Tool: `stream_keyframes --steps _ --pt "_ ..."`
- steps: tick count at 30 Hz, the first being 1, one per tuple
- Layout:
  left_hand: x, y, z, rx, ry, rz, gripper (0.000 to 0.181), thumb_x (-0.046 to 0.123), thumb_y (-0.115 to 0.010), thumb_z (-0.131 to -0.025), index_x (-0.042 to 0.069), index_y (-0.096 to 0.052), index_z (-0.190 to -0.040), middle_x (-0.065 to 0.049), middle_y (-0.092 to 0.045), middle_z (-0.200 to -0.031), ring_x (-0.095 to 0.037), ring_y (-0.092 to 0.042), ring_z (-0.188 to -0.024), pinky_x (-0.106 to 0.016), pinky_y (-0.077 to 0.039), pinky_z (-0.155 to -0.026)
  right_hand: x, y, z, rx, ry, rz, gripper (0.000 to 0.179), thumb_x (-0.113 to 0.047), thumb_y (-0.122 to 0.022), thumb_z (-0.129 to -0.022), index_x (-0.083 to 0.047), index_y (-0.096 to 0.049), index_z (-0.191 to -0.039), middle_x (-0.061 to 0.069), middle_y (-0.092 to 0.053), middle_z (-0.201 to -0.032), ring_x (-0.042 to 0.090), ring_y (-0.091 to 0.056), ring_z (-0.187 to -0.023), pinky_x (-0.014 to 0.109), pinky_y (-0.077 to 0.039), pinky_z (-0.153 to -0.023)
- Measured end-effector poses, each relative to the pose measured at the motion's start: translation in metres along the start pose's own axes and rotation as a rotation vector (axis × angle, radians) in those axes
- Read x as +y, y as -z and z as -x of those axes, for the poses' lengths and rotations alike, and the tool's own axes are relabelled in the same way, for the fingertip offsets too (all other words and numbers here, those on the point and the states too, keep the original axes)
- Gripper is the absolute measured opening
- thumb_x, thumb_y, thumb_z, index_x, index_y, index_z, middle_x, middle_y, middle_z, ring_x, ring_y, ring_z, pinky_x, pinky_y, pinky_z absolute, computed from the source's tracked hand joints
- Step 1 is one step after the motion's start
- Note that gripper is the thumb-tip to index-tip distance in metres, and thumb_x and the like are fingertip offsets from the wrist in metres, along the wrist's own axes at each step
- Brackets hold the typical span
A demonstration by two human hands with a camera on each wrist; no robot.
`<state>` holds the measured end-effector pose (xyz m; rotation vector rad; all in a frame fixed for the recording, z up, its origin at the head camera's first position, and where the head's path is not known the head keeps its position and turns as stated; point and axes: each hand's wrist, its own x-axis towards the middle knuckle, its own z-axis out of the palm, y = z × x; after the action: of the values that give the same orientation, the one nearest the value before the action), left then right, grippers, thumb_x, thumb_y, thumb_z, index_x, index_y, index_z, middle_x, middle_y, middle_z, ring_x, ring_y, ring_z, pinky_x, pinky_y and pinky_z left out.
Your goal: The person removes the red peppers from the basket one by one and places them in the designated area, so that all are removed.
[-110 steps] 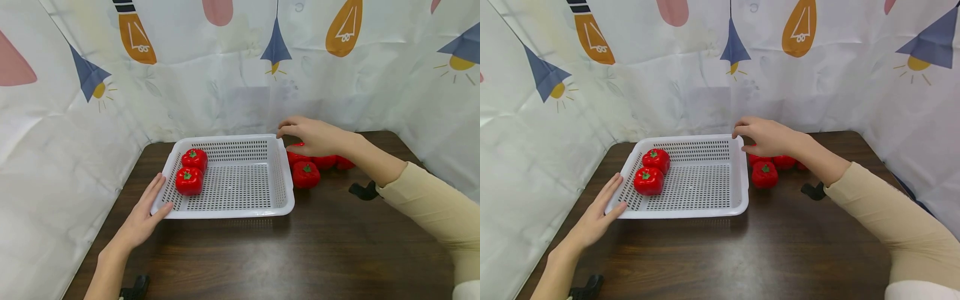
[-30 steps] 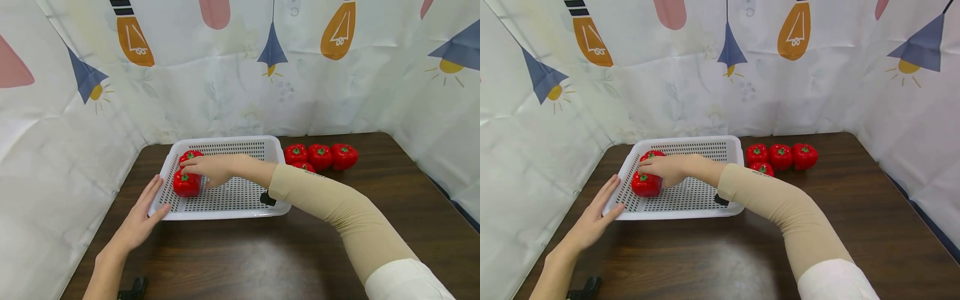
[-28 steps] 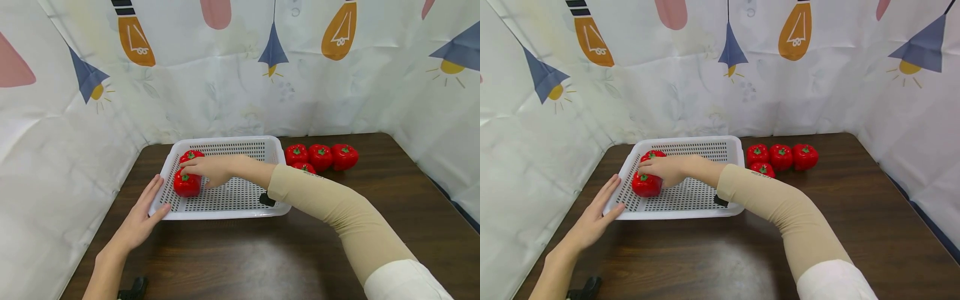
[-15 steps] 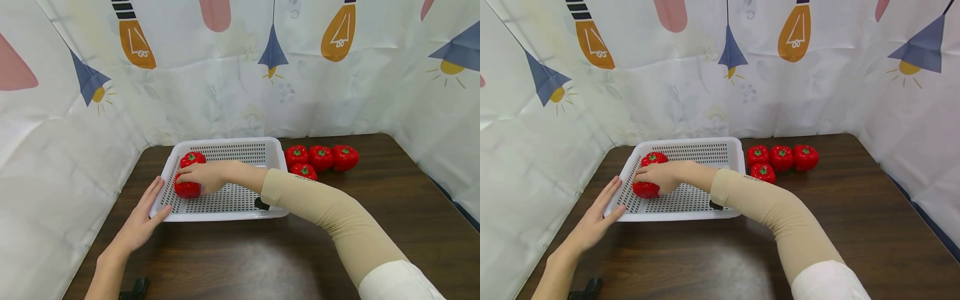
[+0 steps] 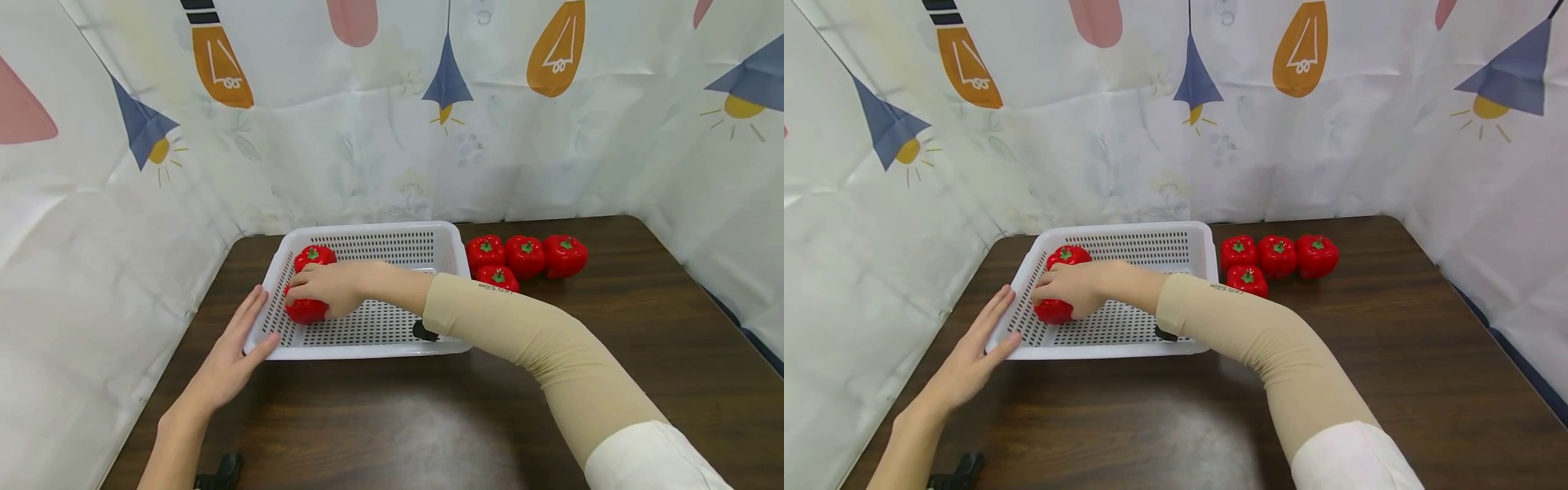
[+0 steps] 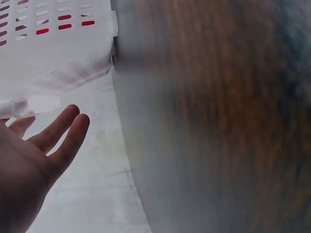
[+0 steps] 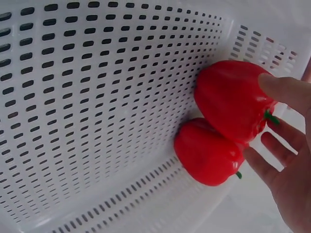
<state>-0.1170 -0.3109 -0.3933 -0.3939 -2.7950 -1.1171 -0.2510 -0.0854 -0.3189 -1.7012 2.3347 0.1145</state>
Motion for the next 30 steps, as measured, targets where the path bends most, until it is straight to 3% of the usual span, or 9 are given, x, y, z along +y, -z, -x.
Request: stream_keyframes --steps 7,14,19,30 --pt "0.0 0.0 0.0 -0.002 0.003 -0.003 0.079 0.028 -0.066 -0.099 0.019 -0.023 -0.165 -0.005 -0.011 -0.171 -0.046 -0.027 -0.146 -0.078 -0.035 -0.1 -0.001 0.002 -0.004 -0.026 -0.016 -0.004 0.081 -0.028 -0.085 -0.084 -0.029 -0.042 -0.153 0.0 -0.032 -0.162 0.021 -0.027 -0.147 0.037 -0.048 -0.105" --pt "0.001 0.0 0.0 0.0 0.007 -0.001 0.079 0.029 -0.065 -0.099 0.02 -0.024 -0.165 -0.004 -0.011 -0.171 -0.045 -0.027 -0.147 -0.078 -0.034 -0.101 -0.002 0.005 -0.005 -0.021 0.013 0.03 0.069 -0.028 -0.081 -0.089 -0.031 -0.046 -0.149 0.0 -0.044 -0.152 0.017 -0.038 -0.138 0.034 -0.05 -0.102" --pt "0.001 0.0 0.001 0.001 0.008 -0.005 0.079 0.028 -0.065 -0.099 0.02 -0.023 -0.165 -0.004 -0.011 -0.171 -0.046 -0.029 -0.145 -0.078 -0.035 -0.1 -0.003 0.004 -0.004 -0.078 0.008 0.043 0.073 -0.027 -0.081 -0.09 -0.034 -0.045 -0.153 0.0 -0.041 -0.155 0.018 -0.035 -0.14 0.034 -0.052 -0.1" --pt "0.001 0.0 0.001 0.005 -0.001 0.017 0.078 0.026 -0.065 -0.1 0.018 -0.024 -0.165 -0.005 -0.011 -0.171 -0.047 -0.026 -0.147 -0.078 -0.03 -0.103 0.008 0.005 0.014 -0.109 0.026 -0.069 0.069 -0.021 -0.086 -0.084 -0.027 -0.056 -0.146 -0.001 -0.049 -0.144 0.016 -0.042 -0.131 0.03 -0.055 -0.093"
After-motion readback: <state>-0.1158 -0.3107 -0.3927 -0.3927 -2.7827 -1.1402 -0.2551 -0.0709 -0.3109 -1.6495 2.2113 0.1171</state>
